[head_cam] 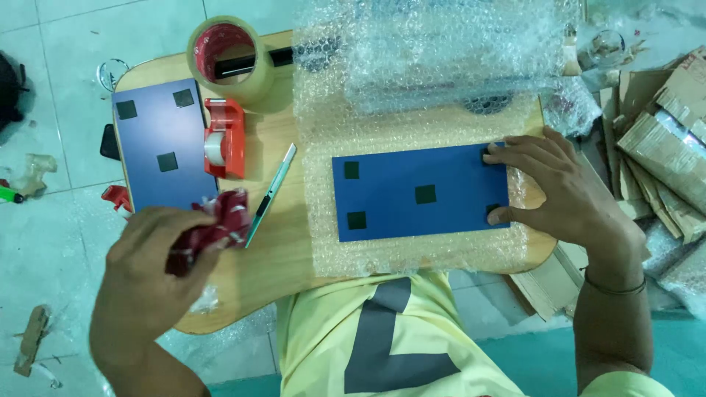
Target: Cleaning a blue board and wrapping it in bubble wrap using tape
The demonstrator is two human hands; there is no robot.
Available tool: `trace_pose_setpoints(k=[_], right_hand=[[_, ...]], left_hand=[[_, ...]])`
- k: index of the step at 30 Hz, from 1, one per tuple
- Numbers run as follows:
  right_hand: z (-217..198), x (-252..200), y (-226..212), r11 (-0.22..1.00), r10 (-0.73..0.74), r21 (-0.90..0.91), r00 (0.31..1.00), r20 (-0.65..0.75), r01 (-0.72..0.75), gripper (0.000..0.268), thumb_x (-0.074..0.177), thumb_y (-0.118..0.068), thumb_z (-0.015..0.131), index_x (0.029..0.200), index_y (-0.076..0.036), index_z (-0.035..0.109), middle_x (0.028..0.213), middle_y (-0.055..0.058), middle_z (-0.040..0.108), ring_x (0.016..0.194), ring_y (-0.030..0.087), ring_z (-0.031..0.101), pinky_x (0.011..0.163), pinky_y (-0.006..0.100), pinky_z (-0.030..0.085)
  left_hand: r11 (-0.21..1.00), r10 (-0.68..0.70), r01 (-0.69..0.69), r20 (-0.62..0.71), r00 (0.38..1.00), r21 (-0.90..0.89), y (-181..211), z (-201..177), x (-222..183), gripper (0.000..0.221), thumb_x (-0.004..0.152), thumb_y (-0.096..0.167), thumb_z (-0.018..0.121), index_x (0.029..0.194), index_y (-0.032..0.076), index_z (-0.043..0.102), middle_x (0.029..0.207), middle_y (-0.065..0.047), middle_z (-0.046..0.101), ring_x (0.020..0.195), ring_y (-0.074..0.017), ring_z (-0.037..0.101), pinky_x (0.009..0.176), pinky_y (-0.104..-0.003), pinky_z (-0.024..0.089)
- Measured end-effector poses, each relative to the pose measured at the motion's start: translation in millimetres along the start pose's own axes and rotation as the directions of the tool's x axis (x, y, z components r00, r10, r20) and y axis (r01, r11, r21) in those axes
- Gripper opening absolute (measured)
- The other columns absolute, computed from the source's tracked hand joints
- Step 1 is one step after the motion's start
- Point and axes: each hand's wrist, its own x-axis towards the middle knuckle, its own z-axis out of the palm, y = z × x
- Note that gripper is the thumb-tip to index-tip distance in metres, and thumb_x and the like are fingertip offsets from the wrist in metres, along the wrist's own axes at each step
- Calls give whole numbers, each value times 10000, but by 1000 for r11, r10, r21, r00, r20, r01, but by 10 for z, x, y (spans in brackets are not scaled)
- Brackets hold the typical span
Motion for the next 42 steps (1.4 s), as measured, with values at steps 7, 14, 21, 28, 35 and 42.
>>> trace_pose_setpoints(k=[7, 14, 21, 28, 35, 42], right_hand=[[28, -5, -7, 999, 50, 13, 998, -24, -49, 932, 484, -465, 940, 1311, -123, 683, 1397, 65, 670, 1420, 279, 525, 1282, 535, 272], [34, -20, 46, 997, 27, 74, 999, -22, -25, 911, 510, -473, 921, 1309, -109, 678, 1407, 84, 666, 1426, 282, 517, 1310, 552, 219], [132, -49, 121, 995, -3, 96, 998, -59, 8, 948, 474, -425, 969, 1322, -135, 659, 1430, 92, 651, 1433, 308, 509, 1315, 602, 183], [109, -33, 118, 993, -7, 115, 999, -33, 10, 922, 517, -456, 932, 1333, -130, 652, 1429, 54, 648, 1446, 284, 493, 1322, 564, 177], [109, -40, 113, 995, -7, 102, 999, -49, 12, 912, 522, -435, 946, 1332, -138, 652, 1428, 66, 644, 1436, 295, 496, 1304, 570, 198], [101, -36, 107, 992, -33, 118, 997, -76, 42, 898, 536, -442, 934, 1333, -133, 659, 1400, 61, 658, 1405, 281, 523, 1311, 543, 211]], left_hand=[[937, 316, -309, 15, 949, -162, 565, 690, 455, 442, 836, 115, 783, 1270, 174, 721, 1104, -64, 550, 820, -175, 533, 674, -305, 499], [852, 521, -500, 148, 841, -156, 700, 1305, 510, 318, 886, 59, 669, 1196, 4, 711, 1346, -138, 623, 1115, -273, 572, 1026, -391, 468], [900, 434, -432, 178, 883, -53, 667, 1388, 583, 294, 879, 29, 706, 1170, 3, 730, 1223, -135, 700, 1057, -224, 589, 941, -343, 521], [844, 535, -534, 144, 832, -52, 901, 1449, 584, 279, 907, 80, 661, 1164, -4, 728, 1273, -143, 697, 1120, -254, 599, 1013, -346, 481], [869, 495, -487, 125, 860, -87, 973, 1644, 689, 275, 926, 34, 635, 1182, -10, 723, 1237, -139, 698, 1023, -233, 574, 928, -346, 489], [885, 466, -458, 103, 879, -87, 1001, 1704, 622, 215, 960, 126, 658, 1118, -4, 724, 1264, -182, 676, 1302, -323, 542, 1092, -480, 439]])
